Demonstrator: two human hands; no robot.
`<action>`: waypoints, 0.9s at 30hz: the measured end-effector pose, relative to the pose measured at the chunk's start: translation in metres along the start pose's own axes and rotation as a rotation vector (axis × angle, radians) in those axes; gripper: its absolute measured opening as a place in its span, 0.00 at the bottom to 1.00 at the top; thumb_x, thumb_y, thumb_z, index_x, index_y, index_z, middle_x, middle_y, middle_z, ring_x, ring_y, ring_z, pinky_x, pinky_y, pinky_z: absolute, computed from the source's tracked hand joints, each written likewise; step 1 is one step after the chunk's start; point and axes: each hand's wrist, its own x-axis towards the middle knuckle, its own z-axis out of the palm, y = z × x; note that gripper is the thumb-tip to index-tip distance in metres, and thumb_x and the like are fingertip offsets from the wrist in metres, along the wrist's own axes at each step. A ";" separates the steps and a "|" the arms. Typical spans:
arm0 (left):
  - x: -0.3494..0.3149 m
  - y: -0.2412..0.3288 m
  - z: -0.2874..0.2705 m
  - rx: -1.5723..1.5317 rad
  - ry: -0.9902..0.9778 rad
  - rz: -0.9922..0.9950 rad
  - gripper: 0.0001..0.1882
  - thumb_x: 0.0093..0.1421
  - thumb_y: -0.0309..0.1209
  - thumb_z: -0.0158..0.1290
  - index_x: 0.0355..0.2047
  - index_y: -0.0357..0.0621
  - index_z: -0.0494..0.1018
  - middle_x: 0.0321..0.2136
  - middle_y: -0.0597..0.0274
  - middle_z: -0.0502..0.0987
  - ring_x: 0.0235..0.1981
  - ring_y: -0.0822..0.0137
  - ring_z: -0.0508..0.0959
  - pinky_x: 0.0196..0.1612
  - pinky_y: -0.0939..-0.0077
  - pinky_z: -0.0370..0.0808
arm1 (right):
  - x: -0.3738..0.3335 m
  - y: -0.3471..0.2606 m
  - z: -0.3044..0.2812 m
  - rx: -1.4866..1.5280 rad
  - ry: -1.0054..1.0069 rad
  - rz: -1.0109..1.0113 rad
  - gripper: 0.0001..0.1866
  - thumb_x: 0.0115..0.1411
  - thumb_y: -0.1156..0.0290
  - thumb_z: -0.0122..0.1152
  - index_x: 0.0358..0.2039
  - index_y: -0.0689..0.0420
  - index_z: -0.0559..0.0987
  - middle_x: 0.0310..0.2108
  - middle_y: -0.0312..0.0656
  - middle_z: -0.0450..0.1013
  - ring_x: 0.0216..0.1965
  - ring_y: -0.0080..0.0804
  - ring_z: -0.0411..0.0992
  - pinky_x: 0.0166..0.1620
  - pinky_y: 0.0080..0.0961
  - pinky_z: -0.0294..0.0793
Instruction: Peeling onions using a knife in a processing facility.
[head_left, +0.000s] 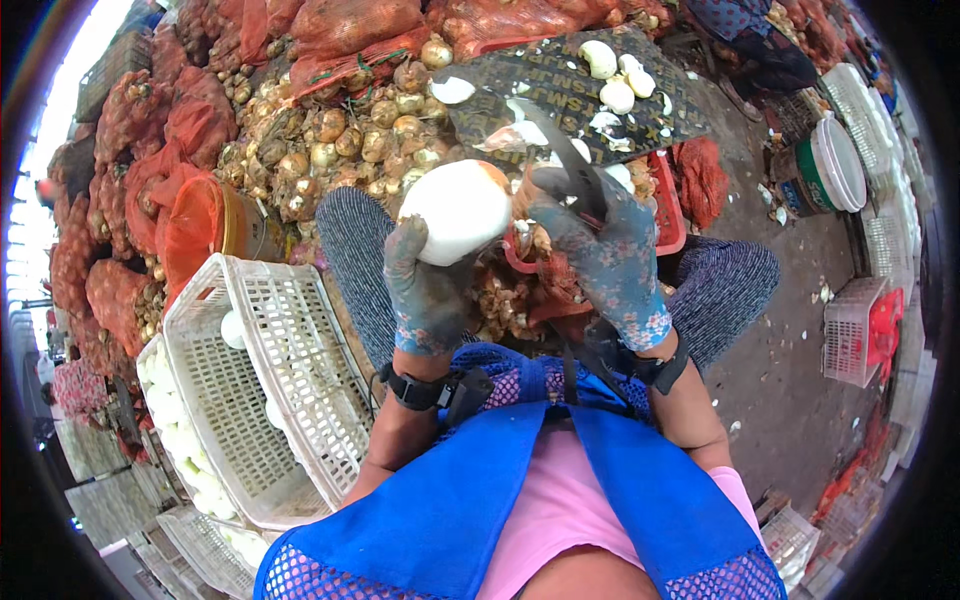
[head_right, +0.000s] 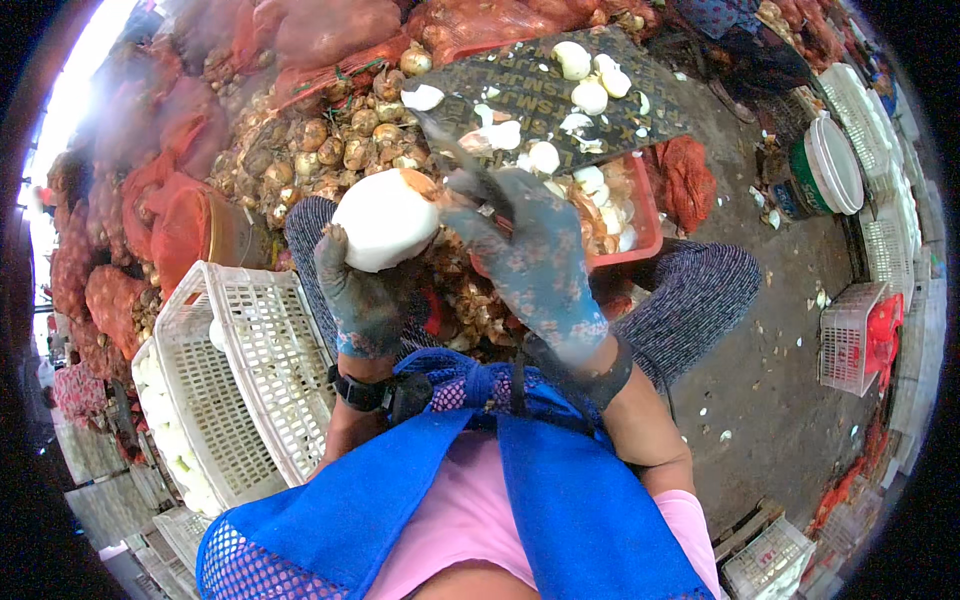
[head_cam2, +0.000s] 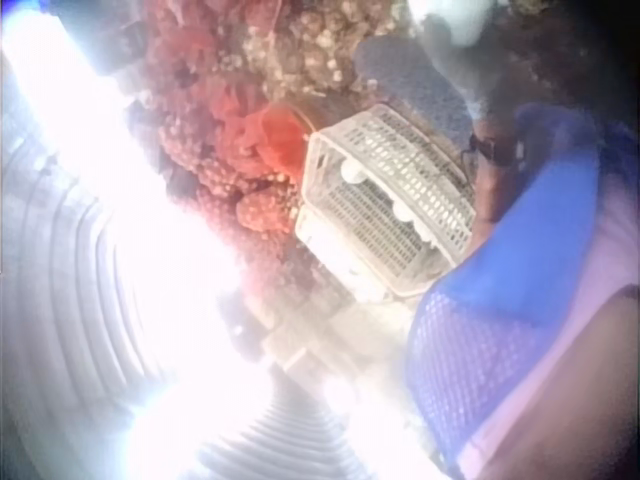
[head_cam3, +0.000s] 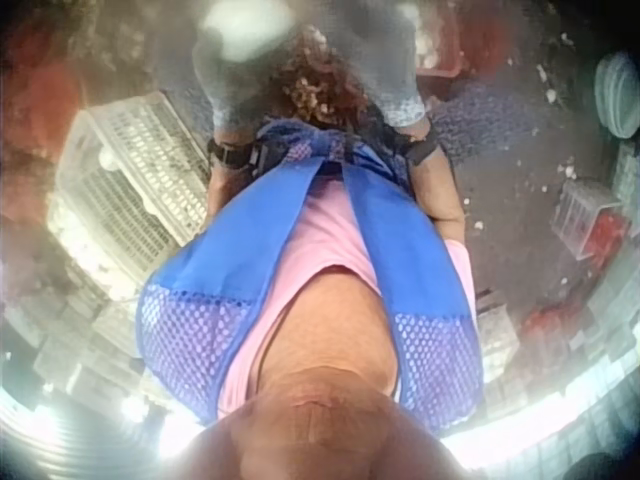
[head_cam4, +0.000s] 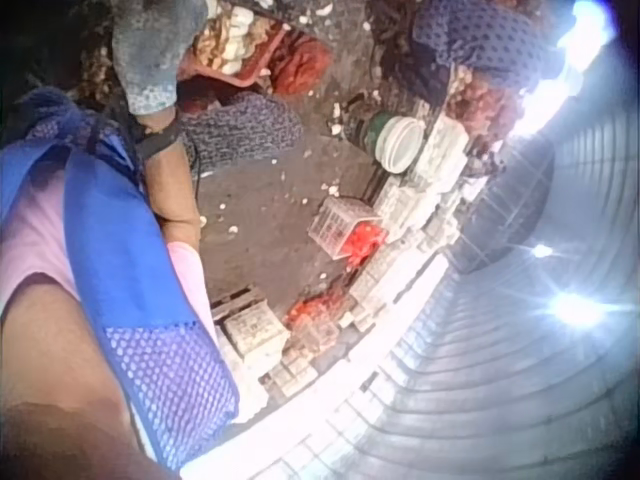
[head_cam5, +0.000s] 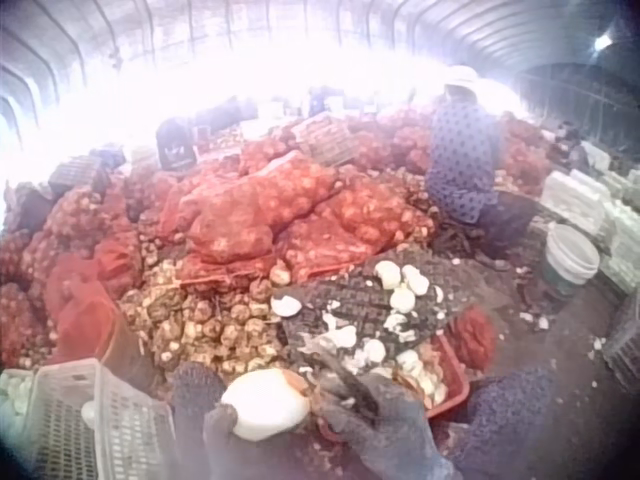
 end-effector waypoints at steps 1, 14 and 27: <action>-0.001 0.000 0.001 0.001 -0.002 -0.005 0.35 0.55 0.48 0.50 0.53 0.33 0.60 0.48 0.48 0.70 0.48 0.52 0.72 0.52 0.56 0.70 | 0.002 -0.005 -0.001 -0.001 0.004 0.003 0.11 0.54 0.68 0.61 0.36 0.60 0.78 0.30 0.41 0.75 0.33 0.33 0.74 0.38 0.27 0.72; -0.002 -0.001 -0.001 0.204 -0.114 0.078 0.35 0.49 0.46 0.53 0.53 0.39 0.60 0.46 0.48 0.69 0.48 0.55 0.72 0.49 0.59 0.72 | 0.010 0.003 0.003 -0.264 -0.026 -0.248 0.09 0.51 0.71 0.59 0.32 0.59 0.72 0.25 0.43 0.72 0.24 0.40 0.72 0.25 0.32 0.71; 0.002 -0.016 -0.006 -0.479 -0.028 -0.271 0.38 0.55 0.61 0.42 0.58 0.47 0.58 0.56 0.53 0.61 0.55 0.51 0.63 0.55 0.45 0.64 | -0.008 0.070 0.007 0.581 0.023 0.802 0.10 0.56 0.67 0.57 0.30 0.63 0.74 0.18 0.35 0.69 0.14 0.19 0.65 0.18 0.14 0.63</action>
